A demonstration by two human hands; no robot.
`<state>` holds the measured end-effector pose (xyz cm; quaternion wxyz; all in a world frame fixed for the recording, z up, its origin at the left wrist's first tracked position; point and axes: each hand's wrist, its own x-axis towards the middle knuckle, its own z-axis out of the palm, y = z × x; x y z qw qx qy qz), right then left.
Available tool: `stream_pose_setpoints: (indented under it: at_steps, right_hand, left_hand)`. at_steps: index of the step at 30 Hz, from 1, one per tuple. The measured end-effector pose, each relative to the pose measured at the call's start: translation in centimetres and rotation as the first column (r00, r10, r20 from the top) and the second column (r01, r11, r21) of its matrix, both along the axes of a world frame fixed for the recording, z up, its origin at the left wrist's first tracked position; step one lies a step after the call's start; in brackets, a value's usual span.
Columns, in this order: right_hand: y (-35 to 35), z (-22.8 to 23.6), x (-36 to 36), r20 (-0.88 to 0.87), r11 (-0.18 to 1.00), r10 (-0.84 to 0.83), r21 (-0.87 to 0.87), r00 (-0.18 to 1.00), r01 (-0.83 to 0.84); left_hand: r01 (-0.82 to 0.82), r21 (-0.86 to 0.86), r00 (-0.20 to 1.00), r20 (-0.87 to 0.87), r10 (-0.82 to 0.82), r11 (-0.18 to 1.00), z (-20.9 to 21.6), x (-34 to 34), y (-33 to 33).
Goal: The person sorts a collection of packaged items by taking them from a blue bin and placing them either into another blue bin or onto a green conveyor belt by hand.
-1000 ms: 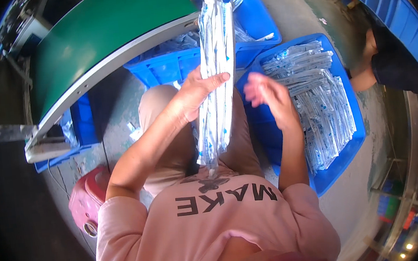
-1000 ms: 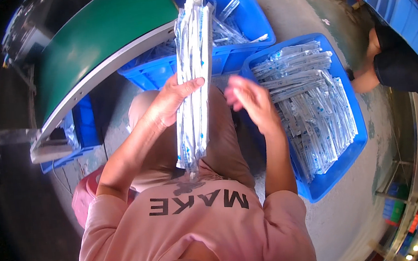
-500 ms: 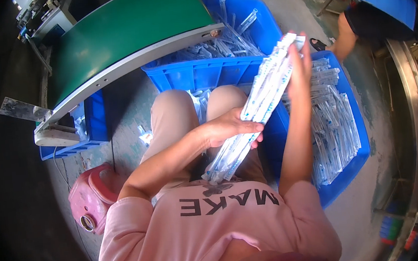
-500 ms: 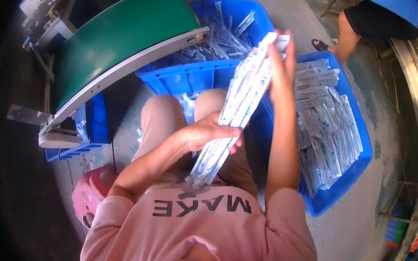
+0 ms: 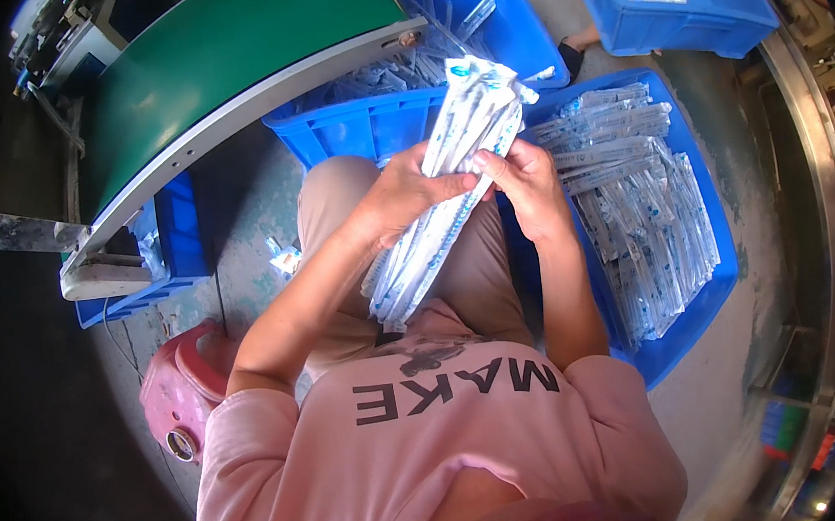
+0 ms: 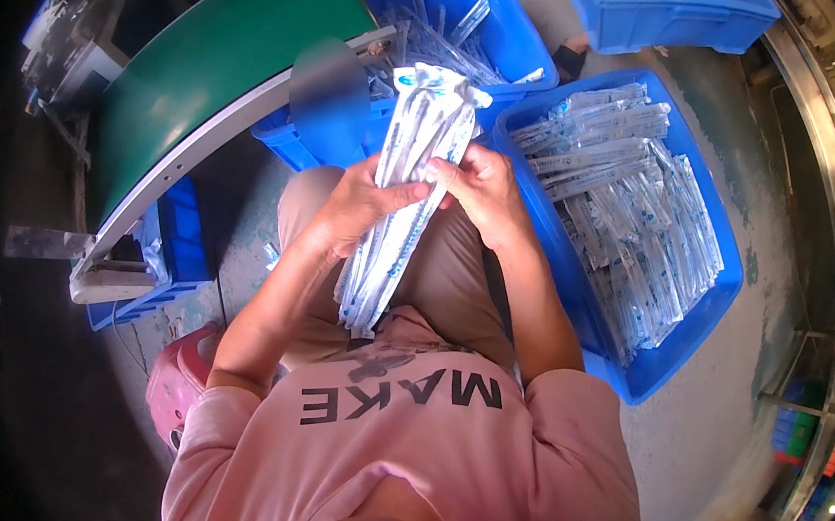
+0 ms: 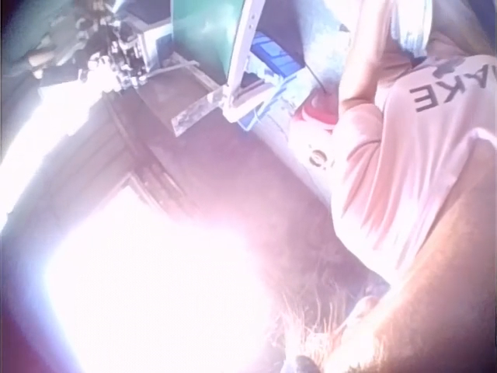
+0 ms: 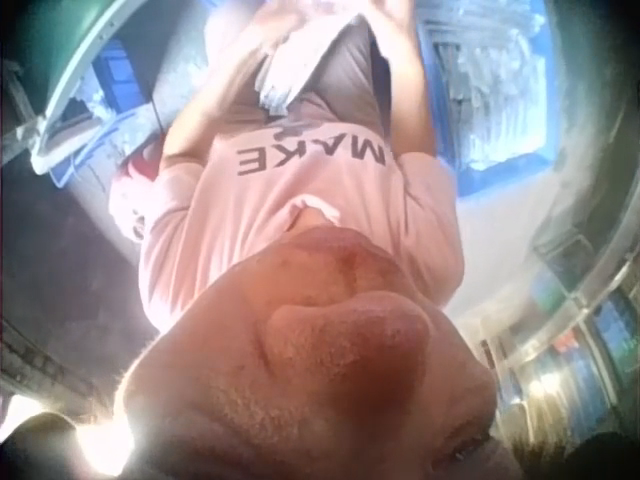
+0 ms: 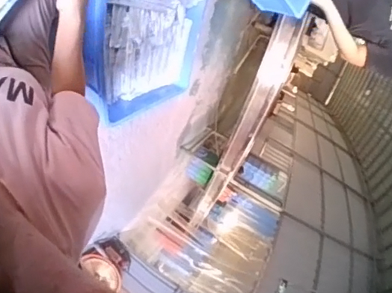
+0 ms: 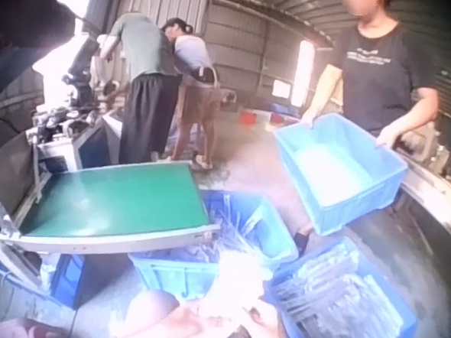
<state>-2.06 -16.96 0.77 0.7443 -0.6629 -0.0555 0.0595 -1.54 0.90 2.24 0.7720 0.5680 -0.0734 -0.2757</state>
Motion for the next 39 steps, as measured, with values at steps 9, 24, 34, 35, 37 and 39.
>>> stream_pose_setpoints:
  at_steps: [9, 24, 34, 35, 37, 39]
  right_hand:
    - [-0.7, -1.7, -0.4, -0.181, 0.991, -0.020, 0.128, 0.983, 0.044]
    - [0.8, -2.1, -1.3, -0.173, 0.948, -0.269, 0.124, 0.947, 0.292]
    - [1.9, -1.5, -1.6, -0.130, 0.929, -0.258, 0.239, 0.957, 0.283]
    - [1.6, -1.9, -1.7, -0.148, 0.922, -0.252, 0.263, 0.956, 0.284]
    - [1.3, -2.2, -2.0, -0.173, 0.910, -0.199, 0.332, 0.965, 0.247]
    - [1.5, -2.5, -2.1, -0.236, 0.844, -0.162, 0.469, 0.958, 0.259]
  left_hand:
    - [-0.129, -0.080, 0.973, -0.202, 0.110, 0.988, -2.7, -0.6, 0.9]
    - [-0.159, -0.092, 0.976, -0.163, 0.142, 0.983, -2.5, -1.2, 0.7]
    - [-0.181, -0.154, 0.952, -0.274, 0.134, 0.971, -2.5, -1.7, 0.8]
    - [-0.194, -0.147, 0.956, -0.250, 0.153, 0.970, -2.5, -1.7, 0.7]
    - [-0.212, -0.128, 0.957, -0.228, 0.179, 0.969, -2.9, -1.6, 0.8]
    - [-0.229, -0.111, 0.957, -0.205, 0.203, 0.967, -3.0, -1.5, 0.8]
